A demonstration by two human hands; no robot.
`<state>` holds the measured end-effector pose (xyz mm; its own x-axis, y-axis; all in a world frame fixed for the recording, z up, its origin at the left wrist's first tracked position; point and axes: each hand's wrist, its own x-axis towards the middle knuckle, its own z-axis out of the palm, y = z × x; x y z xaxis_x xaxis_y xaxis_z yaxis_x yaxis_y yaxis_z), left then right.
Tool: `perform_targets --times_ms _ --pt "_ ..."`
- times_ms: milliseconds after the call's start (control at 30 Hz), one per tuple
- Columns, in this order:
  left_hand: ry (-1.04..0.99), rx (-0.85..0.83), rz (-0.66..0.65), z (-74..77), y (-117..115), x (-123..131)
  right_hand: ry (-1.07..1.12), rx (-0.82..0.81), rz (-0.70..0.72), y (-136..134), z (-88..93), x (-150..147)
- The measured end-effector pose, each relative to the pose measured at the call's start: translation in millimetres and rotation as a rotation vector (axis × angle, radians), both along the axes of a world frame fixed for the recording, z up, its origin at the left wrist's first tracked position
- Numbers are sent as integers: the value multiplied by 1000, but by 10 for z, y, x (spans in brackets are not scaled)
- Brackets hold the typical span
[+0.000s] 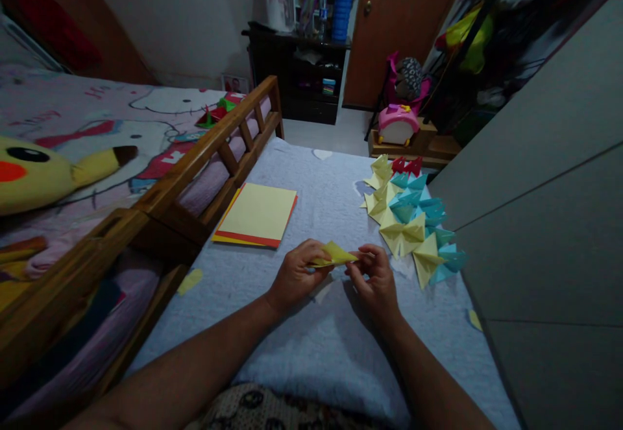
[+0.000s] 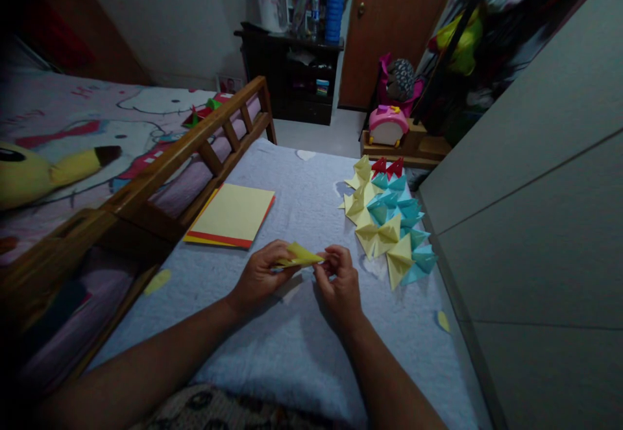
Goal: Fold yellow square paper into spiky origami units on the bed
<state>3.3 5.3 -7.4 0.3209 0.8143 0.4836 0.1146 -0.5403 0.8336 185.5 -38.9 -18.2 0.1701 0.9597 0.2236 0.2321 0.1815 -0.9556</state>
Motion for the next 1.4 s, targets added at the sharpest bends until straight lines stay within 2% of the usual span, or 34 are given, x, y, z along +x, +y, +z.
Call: perform_targets --times_ms 233,433,567,767,967,1133,1400 --pt "83 64 -23 20 -28 -15 10 52 18 -25 19 -33" --pt "100 27 -97 1 -5 -38 -27 89 60 -33 -3 -13" --pt "137 45 -52 -28 -13 -53 -47 92 89 -52 23 -25" --pt "116 121 -1 -9 -26 -64 -105 91 -88 -52 118 -22" --pt "95 119 9 -18 -40 -61 -94 58 -73 -66 127 -63" --pt "105 115 5 -36 -46 -68 -47 22 -141 -89 138 -87" --pt "135 131 13 -31 -51 -72 -27 44 -51 -113 163 -68"
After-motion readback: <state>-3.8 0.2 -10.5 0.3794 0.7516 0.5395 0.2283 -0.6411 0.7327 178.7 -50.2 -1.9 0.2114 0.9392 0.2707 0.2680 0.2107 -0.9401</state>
